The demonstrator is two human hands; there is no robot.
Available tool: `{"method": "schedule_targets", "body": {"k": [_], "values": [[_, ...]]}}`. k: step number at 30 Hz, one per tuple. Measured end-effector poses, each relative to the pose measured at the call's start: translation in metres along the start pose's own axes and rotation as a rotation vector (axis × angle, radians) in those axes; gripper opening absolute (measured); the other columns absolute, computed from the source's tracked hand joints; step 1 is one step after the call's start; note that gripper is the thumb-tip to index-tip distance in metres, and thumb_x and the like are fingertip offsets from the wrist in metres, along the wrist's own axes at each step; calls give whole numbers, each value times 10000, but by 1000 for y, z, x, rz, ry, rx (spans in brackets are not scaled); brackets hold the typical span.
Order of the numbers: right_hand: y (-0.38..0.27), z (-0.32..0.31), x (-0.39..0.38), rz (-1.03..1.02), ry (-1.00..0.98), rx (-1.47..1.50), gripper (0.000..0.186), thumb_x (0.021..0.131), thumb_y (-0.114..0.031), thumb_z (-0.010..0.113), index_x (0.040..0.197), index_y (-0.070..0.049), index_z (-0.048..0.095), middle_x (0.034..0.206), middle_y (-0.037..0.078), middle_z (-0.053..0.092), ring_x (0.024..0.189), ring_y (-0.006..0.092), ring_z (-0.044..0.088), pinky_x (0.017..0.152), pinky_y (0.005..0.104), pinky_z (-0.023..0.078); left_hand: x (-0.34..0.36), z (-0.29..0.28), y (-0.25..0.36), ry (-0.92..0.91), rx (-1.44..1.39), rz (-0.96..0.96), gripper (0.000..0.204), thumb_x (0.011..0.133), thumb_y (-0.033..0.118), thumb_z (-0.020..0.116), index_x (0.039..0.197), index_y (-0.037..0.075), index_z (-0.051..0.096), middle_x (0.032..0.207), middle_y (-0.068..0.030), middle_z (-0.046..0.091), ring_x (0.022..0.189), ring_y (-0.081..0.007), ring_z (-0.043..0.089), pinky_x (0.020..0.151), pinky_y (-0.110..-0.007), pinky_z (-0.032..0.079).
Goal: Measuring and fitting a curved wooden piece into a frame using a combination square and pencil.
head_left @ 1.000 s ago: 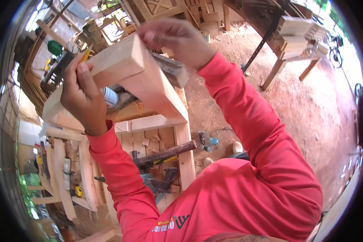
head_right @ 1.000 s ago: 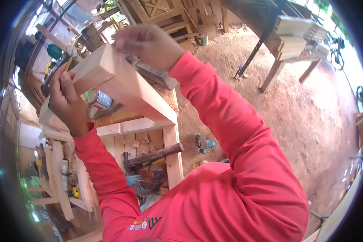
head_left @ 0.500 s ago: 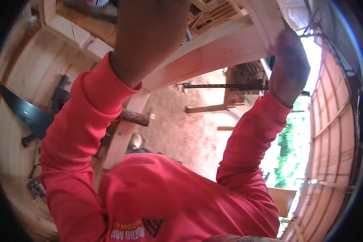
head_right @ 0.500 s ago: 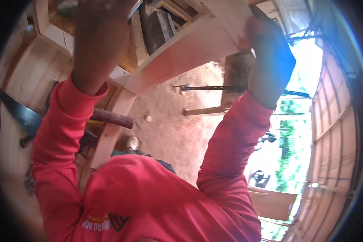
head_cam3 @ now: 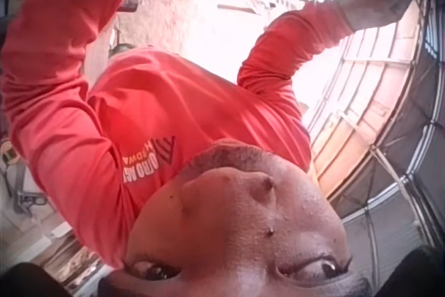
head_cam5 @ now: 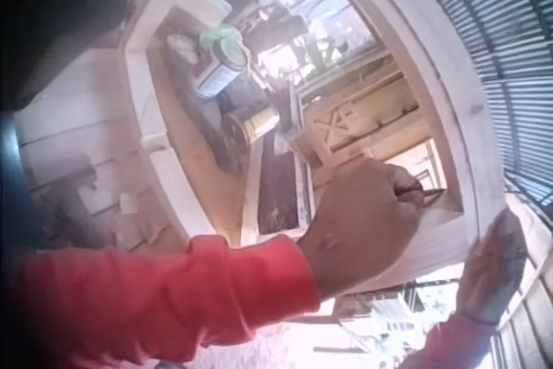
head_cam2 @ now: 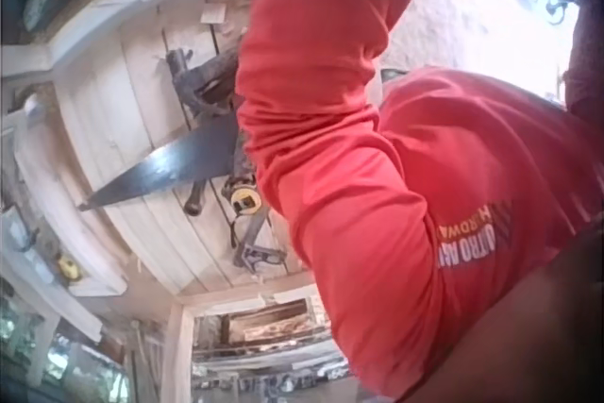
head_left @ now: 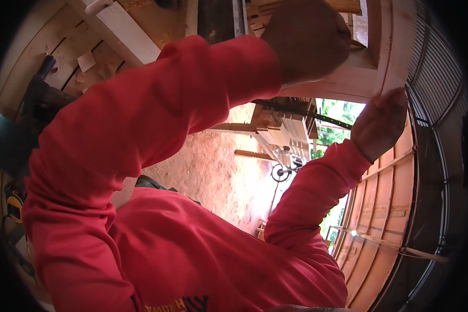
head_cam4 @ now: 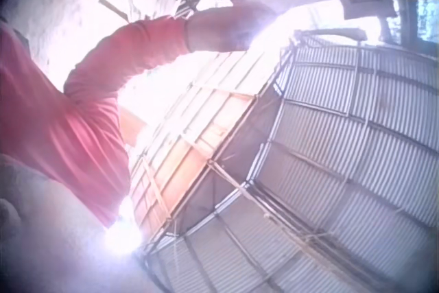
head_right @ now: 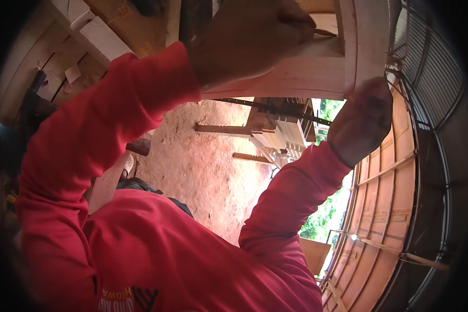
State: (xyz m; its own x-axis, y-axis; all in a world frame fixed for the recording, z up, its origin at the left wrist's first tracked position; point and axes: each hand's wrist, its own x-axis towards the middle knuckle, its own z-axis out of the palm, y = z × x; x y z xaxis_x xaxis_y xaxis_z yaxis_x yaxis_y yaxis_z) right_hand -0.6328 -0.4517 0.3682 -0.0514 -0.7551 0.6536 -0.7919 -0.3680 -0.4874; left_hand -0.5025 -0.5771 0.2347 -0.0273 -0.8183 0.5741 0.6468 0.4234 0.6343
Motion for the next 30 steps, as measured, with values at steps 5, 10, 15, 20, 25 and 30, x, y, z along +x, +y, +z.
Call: {"method": "schedule_targets", "body": {"k": [5, 10, 15, 20, 25, 30], "values": [[-5, 5, 1, 21, 29, -90, 282, 1008, -281, 593, 831, -89, 488, 766, -4, 416, 741, 108, 444, 732, 278, 381, 3, 8, -7, 43, -34, 161, 168, 761, 78, 598, 710, -46, 700, 672, -270, 627, 647, -436, 625, 677, -482, 509], [2, -4, 0, 18, 94, -58, 208, 1021, -204, 564, 944, -17, 611, 811, 13, 506, 761, 109, 500, 738, 256, 451, 3, -10, 4, -131, -95, 51, 151, 733, 25, 568, 690, -57, 687, 643, -276, 605, 590, -443, 597, 627, -487, 493], [2, -12, 1, 31, 35, 3, 189, 1007, -198, 591, 938, -23, 612, 806, 10, 515, 755, 104, 512, 735, 250, 451, 5, 7, -4, -25, -6, 74, 167, 749, 45, 579, 673, -59, 685, 648, -274, 613, 616, -449, 610, 666, -510, 504], [0, -5, 5, 14, -44, 56, 206, 1003, -220, 617, 939, -24, 610, 805, 16, 525, 772, 107, 518, 747, 260, 446, 4, 0, 0, 106, 83, 155, 177, 756, 61, 583, 692, -49, 705, 685, -278, 639, 662, -454, 632, 719, -525, 520], [4, -14, 1, 11, -36, 33, 210, 1003, -225, 625, 952, -21, 613, 809, 17, 526, 777, 109, 518, 749, 263, 445, 3, -14, 3, -149, -97, 8, 177, 760, 72, 605, 745, -52, 730, 735, -287, 661, 723, -447, 660, 768, -503, 531], [-1, -5, 2, 18, 64, -12, 214, 1009, -226, 622, 952, -20, 612, 815, 19, 532, 781, 108, 520, 749, 265, 445, 2, -5, 2, 16, 85, 144, 175, 778, 70, 610, 747, -54, 730, 728, -286, 661, 717, -441, 667, 765, -492, 539]]}}
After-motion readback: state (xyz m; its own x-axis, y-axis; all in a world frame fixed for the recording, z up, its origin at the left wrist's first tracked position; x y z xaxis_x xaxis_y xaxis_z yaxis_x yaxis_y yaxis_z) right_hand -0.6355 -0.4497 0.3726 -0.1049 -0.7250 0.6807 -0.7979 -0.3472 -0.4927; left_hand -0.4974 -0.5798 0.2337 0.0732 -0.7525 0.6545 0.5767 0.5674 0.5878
